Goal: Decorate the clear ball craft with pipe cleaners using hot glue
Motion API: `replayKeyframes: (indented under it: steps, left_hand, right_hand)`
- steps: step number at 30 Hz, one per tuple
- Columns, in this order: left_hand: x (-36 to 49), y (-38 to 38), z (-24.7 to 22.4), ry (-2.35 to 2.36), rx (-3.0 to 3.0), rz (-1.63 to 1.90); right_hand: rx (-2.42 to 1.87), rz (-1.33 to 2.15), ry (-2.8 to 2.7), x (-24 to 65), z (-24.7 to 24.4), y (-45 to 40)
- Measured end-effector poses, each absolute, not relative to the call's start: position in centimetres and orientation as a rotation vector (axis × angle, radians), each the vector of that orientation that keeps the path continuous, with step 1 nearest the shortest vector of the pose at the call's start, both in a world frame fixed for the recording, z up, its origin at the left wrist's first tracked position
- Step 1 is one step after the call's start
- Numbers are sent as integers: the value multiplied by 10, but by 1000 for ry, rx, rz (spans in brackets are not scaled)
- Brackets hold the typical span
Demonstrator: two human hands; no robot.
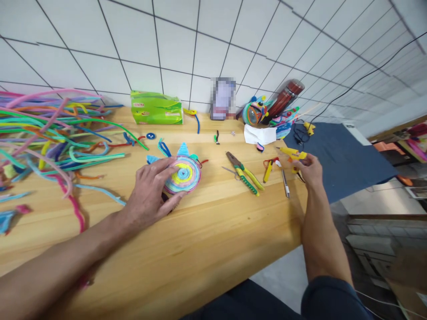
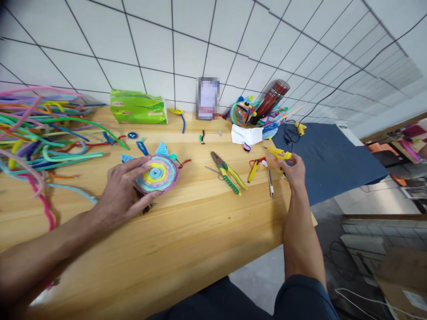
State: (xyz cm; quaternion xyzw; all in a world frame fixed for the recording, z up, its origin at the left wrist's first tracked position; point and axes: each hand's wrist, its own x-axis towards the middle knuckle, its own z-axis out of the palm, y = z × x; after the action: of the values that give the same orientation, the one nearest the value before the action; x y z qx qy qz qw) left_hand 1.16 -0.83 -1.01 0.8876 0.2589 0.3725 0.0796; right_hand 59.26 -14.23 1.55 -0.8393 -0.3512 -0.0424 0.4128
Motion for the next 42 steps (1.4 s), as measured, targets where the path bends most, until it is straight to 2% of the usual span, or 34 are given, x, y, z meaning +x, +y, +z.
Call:
replayKeyframes:
  steps: [3,8,11,18,22,26,34,42]
  left_hand:
    - [12,-8,-9,766,2656,1107]
    - [12,-7,-9,764,2662,1110]
    - [12,-7,-9,750,2677,1121]
    - [14,-7,-8,757,2683,1155]
    - [15,-7,-8,745,2679,1159]
    - [15,-7,-8,724,2682,1190]
    - [16,-10,-1,674,2685,1189]
    - [13,-35,43,517,2542,1421]
  right_hand:
    - [-2065,-293,-1114,577,21,-144]
    - [-2195,-93,-1804,542,17,-105]
    - [-2309,-51,-1990,534,16,-81]
    - [-2224,-87,-1892,533,29,-73]
    - [-2090,-166,-1569,519,49,-80]
    - [-1853,91,-1356,482,75,-84]
    - [-1737,305,-1517,376,113,-96]
    - [-1553,643,-1665,280,123,-124]
